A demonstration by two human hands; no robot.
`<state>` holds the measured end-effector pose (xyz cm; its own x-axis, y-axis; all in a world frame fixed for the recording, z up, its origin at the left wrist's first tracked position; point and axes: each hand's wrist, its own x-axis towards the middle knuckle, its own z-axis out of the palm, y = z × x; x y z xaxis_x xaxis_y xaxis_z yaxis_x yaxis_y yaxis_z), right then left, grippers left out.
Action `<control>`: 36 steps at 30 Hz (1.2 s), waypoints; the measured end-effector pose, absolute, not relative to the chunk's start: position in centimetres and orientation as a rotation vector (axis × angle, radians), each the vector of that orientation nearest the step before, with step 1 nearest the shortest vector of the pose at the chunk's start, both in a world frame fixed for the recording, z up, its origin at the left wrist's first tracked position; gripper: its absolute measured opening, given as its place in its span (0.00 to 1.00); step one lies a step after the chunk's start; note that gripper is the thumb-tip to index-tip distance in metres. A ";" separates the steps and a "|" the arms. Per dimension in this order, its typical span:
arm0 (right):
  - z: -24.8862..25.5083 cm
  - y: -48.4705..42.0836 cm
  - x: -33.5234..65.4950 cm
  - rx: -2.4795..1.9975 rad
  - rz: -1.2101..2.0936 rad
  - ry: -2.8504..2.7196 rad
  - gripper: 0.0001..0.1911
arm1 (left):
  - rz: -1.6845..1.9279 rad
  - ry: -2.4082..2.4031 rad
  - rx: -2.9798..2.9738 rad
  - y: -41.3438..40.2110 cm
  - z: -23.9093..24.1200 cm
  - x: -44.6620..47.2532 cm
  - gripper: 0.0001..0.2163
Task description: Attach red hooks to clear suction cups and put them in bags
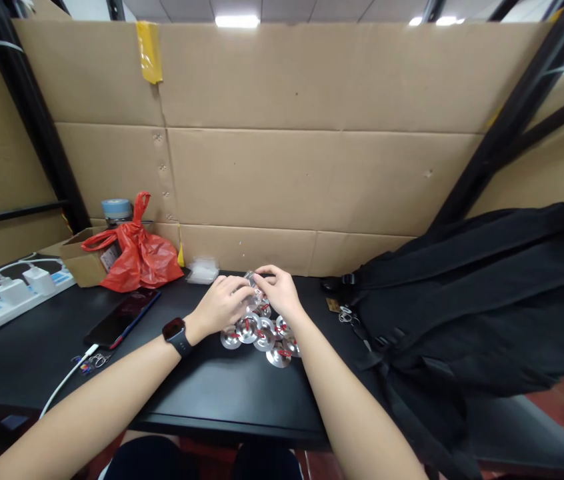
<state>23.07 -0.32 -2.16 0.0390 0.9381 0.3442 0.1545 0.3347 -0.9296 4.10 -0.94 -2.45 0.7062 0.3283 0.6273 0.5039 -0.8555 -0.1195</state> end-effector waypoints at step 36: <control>-1.6 -0.5 25.6 -1.154 0.784 -1.485 0.18 | -0.824 -0.924 -2.468 1.8 -3.1 2.1 0.05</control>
